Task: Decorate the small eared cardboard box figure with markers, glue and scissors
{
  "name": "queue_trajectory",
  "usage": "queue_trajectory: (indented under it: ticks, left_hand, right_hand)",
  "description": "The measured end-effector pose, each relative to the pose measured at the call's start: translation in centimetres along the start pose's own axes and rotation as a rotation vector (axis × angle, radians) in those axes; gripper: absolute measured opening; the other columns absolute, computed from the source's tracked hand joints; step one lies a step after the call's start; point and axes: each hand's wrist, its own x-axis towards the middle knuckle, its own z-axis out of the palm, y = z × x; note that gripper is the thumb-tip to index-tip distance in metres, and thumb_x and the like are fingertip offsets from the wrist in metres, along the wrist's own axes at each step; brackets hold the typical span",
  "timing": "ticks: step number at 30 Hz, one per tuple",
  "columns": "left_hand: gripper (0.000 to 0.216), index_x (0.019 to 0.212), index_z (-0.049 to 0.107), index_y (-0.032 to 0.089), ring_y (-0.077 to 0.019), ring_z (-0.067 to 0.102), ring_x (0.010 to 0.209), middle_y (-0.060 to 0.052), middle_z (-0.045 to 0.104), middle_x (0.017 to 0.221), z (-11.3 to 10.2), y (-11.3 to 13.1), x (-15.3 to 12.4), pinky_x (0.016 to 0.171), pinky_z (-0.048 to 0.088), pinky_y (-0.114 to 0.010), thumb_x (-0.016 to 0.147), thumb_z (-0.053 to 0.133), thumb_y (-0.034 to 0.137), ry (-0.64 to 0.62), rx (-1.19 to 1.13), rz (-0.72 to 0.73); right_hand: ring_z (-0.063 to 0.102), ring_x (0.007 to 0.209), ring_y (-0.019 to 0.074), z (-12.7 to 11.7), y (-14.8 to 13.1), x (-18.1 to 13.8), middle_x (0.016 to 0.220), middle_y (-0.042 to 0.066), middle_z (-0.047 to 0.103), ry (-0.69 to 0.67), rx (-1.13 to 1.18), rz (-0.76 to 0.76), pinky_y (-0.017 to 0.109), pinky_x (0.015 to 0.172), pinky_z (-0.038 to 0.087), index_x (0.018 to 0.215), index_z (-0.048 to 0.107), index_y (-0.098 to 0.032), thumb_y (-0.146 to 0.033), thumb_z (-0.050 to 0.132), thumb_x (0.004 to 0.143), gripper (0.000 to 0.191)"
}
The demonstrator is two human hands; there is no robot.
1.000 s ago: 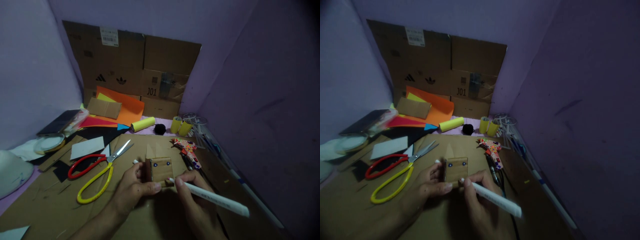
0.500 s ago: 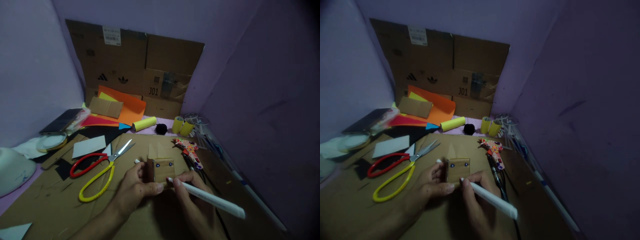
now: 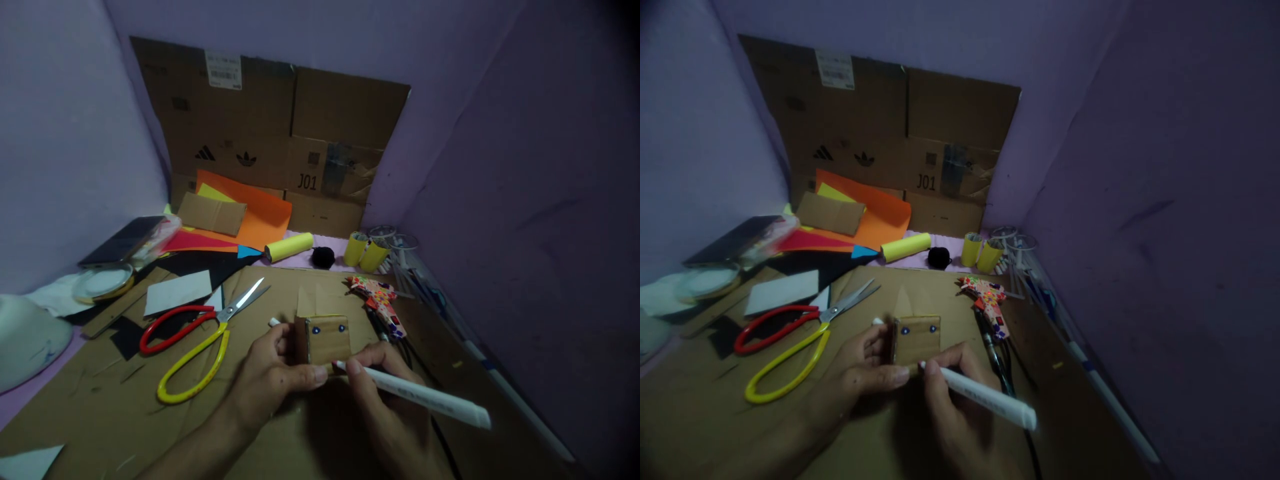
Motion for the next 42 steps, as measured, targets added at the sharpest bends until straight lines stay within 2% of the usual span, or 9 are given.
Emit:
queue_trajectory:
  ticks: [2, 7, 12, 15, 20, 23, 29, 34, 42]
  left_hand:
    - [0.057, 0.101, 0.063, 0.016, -0.0339, 0.066, 0.100, -0.013, 0.073, 0.106, 0.0, 0.0, -0.1, 0.089, 0.050, -0.044, 0.048, 0.083, 0.020, 0.005, -0.003, 0.009]
    - [0.058, 0.101, 0.063, 0.015, -0.0324, 0.068, 0.097, -0.011, 0.074, 0.100, 0.0, -0.2, 0.2, 0.086, 0.052, -0.040, 0.047, 0.083, 0.020, -0.002, -0.037, 0.018]
    - [0.057, 0.100, 0.064, 0.014, -0.0333, 0.068, 0.098, -0.013, 0.074, 0.101, -0.1, -0.2, 0.3, 0.087, 0.052, -0.040, 0.046, 0.083, 0.019, 0.019, -0.020, 0.009]
    - [0.054, 0.099, 0.065, 0.013, -0.0327, 0.068, 0.097, -0.012, 0.075, 0.100, -0.2, -0.1, 0.2, 0.087, 0.052, -0.039, 0.048, 0.082, 0.018, 0.032, -0.014, 0.007]
    - [0.053, 0.100, 0.066, 0.014, -0.0299, 0.069, 0.096, -0.009, 0.076, 0.098, -0.2, 0.1, 0.1, 0.084, 0.053, -0.036, 0.050, 0.082, 0.019, 0.047, 0.018, 0.003]
    - [0.057, 0.101, 0.066, 0.014, -0.0311, 0.069, 0.095, -0.011, 0.075, 0.099, -0.1, 0.1, 0.1, 0.084, 0.053, -0.037, 0.047, 0.083, 0.021, 0.038, 0.026, 0.003]
    - [0.059, 0.104, 0.065, 0.015, -0.0282, 0.069, 0.096, -0.008, 0.076, 0.098, -0.1, 0.4, -0.1, 0.085, 0.053, -0.034, 0.049, 0.084, 0.021, 0.036, 0.035, -0.017]
    - [0.058, 0.104, 0.065, 0.015, -0.0285, 0.069, 0.096, -0.007, 0.076, 0.096, 0.1, 0.5, -0.3, 0.086, 0.052, -0.035, 0.050, 0.083, 0.020, 0.056, 0.051, -0.021]
    - [0.057, 0.104, 0.065, 0.015, -0.0303, 0.069, 0.096, -0.009, 0.076, 0.098, 0.1, 0.3, -0.3, 0.086, 0.053, -0.037, 0.049, 0.083, 0.020, 0.051, 0.032, -0.005]
  right_hand:
    - [0.051, 0.042, 0.0113, 0.0, -0.1, -0.1, 0.047, -0.005, 0.055, 0.007, 0.001, 0.033, 0.020, 0.041, 0.035, 0.060, 0.055, -0.022, -0.032, 0.057, 0.082, 0.025]
    - [0.049, 0.041, 0.0110, 0.0, 0.0, -0.2, 0.046, -0.005, 0.054, -0.083, 0.023, 0.039, 0.020, 0.040, 0.033, 0.061, 0.056, -0.021, -0.033, 0.059, 0.082, 0.024]
    - [0.041, 0.042, 0.0108, -0.1, 1.1, -0.1, 0.046, -0.007, 0.046, 0.063, 0.210, 0.243, 0.020, 0.041, 0.031, 0.063, 0.053, -0.022, -0.044, 0.059, 0.081, 0.029]
    - [0.038, 0.042, 0.0106, -0.2, 1.5, 0.1, 0.047, -0.008, 0.042, 0.085, 0.261, 0.275, 0.021, 0.041, 0.030, 0.063, 0.052, -0.022, -0.045, 0.059, 0.081, 0.030]
    - [0.038, 0.044, 0.0107, 0.2, -0.2, -0.1, 0.047, -0.008, 0.044, 0.095, 0.195, 0.224, 0.023, 0.045, 0.026, 0.061, 0.052, -0.022, -0.040, 0.059, 0.080, 0.026]
    - [0.043, 0.045, 0.0109, 0.4, -0.8, -0.3, 0.049, -0.007, 0.049, 0.080, 0.169, 0.177, 0.023, 0.045, 0.029, 0.062, 0.054, -0.022, -0.037, 0.059, 0.080, 0.024]
    - [0.050, 0.045, 0.0105, 0.3, 0.4, -0.1, 0.051, -0.006, 0.056, -0.007, 0.134, 0.068, 0.020, 0.044, 0.035, 0.065, 0.058, -0.022, -0.034, 0.059, 0.083, 0.022]
    - [0.050, 0.042, 0.0096, 0.1, 0.6, 0.0, 0.050, -0.006, 0.058, -0.032, 0.104, 0.002, 0.018, 0.040, 0.033, 0.067, 0.059, -0.022, -0.033, 0.059, 0.085, 0.021]
    - [0.051, 0.043, 0.0106, 0.0, 0.6, 0.2, 0.050, -0.005, 0.057, -0.021, 0.045, 0.003, 0.018, 0.042, 0.037, 0.066, 0.059, -0.021, -0.033, 0.057, 0.085, 0.023]
